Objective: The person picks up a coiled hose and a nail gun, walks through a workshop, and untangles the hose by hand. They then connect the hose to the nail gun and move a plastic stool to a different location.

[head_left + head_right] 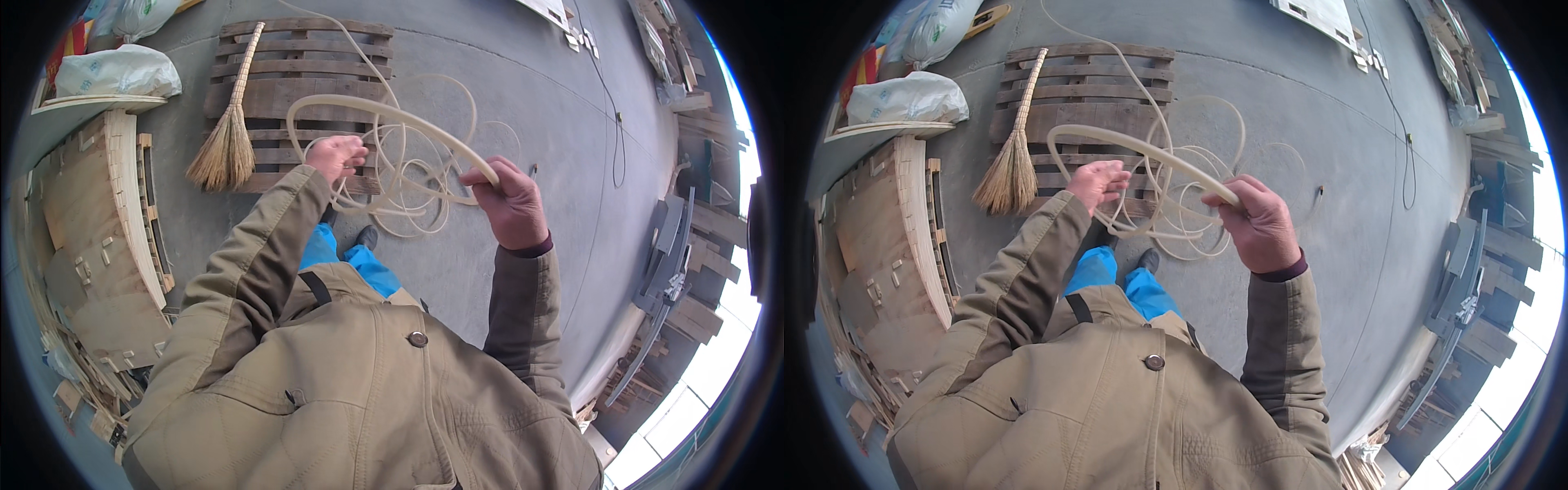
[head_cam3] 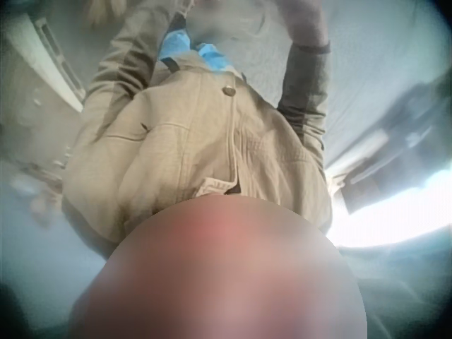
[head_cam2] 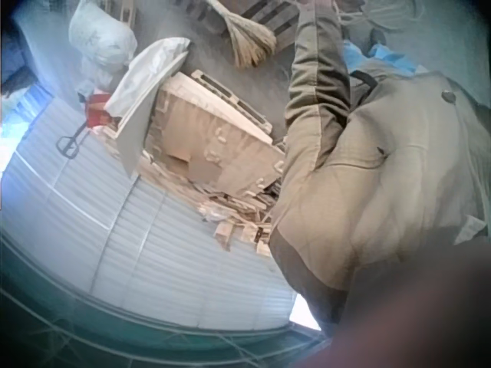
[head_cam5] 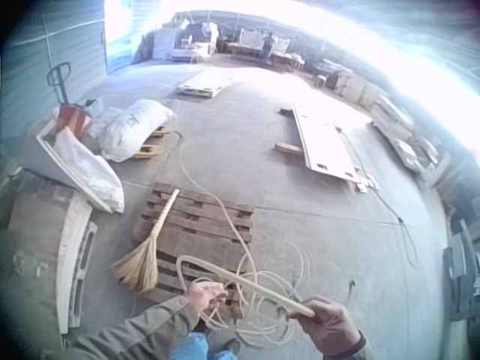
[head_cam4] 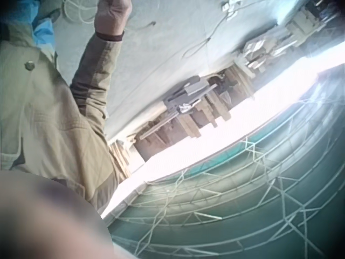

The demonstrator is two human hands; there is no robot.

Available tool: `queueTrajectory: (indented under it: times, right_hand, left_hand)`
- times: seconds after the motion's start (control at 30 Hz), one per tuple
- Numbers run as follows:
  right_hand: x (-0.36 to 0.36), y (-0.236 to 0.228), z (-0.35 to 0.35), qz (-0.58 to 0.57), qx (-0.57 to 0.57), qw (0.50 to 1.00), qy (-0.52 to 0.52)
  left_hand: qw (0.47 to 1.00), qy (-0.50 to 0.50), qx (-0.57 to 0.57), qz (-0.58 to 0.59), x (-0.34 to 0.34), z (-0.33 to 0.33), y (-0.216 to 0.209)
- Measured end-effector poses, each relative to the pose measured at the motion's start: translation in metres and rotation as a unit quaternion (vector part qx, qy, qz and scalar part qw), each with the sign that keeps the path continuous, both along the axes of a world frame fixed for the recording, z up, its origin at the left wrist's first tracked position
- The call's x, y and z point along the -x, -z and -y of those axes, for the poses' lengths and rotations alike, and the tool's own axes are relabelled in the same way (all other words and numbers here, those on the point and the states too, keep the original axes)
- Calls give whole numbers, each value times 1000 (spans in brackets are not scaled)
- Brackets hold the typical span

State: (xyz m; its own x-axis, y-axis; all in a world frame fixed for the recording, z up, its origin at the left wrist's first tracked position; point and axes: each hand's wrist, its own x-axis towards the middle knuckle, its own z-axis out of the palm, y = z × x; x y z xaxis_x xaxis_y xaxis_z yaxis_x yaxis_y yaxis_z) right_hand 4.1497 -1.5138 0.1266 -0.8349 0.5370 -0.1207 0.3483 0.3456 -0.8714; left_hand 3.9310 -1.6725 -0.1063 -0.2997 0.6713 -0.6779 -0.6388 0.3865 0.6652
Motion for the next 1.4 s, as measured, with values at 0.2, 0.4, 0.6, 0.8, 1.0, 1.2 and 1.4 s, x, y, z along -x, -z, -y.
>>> queueTrajectory:
  times: [0.2, 0.4, 0.6, 0.8, 1.0, 1.2, 1.4]
  right_hand:
    - [-39, -10, -16, -27, -17, 999, 43]
    - [-58, -23, -3, -15, -37, 999, -26]
    - [-91, -11, -13, -19, -79, 994, 70]
    - [-143, 0, -49, -42, -350, 923, 152]
    - [-138, -18, -35, -69, -438, 876, 190]
    - [-131, -61, -15, -172, -417, 876, 170]
    - [-146, -104, 34, -137, -515, 836, 132]
  left_hand:
    - [981, -5, 187, -55, 21, 58, 16]
    - [957, -39, -69, -279, -10, 58, 12]
    - [970, 177, -69, -155, -21, 63, -10]
    - [903, 347, -1, -255, -33, 193, -9]
    - [941, 301, -25, 156, -45, 228, 20]
    - [866, 486, 48, 103, -126, 106, 36]
    - [907, 348, -99, -213, -197, -11, 29]
